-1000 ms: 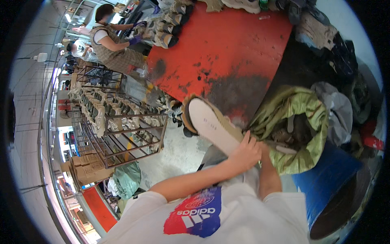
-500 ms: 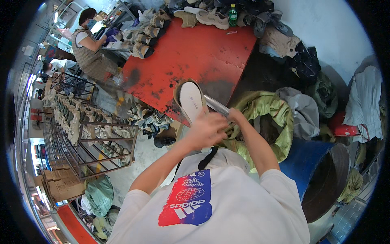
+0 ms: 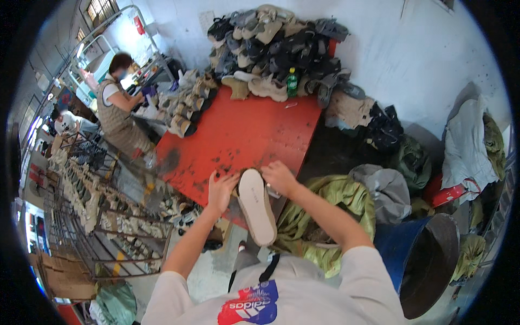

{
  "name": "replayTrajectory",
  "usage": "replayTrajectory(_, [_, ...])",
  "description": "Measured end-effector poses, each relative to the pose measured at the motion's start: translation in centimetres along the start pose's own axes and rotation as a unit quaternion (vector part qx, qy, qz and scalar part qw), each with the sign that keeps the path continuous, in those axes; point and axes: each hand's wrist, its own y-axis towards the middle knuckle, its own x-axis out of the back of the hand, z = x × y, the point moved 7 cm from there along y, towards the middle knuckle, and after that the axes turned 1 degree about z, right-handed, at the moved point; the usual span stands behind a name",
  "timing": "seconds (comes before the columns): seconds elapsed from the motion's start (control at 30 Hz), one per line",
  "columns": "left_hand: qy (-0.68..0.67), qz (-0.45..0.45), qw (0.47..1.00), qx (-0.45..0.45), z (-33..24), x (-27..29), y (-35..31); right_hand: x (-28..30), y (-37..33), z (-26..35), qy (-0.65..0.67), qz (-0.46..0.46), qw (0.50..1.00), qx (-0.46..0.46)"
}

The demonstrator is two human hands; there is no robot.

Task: The person repeatedly picks beige shoes from a red workbench, inserts metal shoe trees into them, and places the shoes into a large rotating drum. The cycle continues with multiple shoes throughout the clip.

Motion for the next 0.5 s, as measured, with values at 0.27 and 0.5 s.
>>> replayTrajectory(0.27, [-0.308, -0.013, 0.907, 0.287, -4.5, -6.0, -7.2, 0.0, -9.4, 3.5, 0.262, 0.025, 0.933, -0.246])
replayTrajectory(0.5, [-0.851, 0.026, 0.407, 0.331, -12.4, -9.9, -9.3, -5.9, -15.1, 7.4, 0.428, -0.132, 0.738, -0.504])
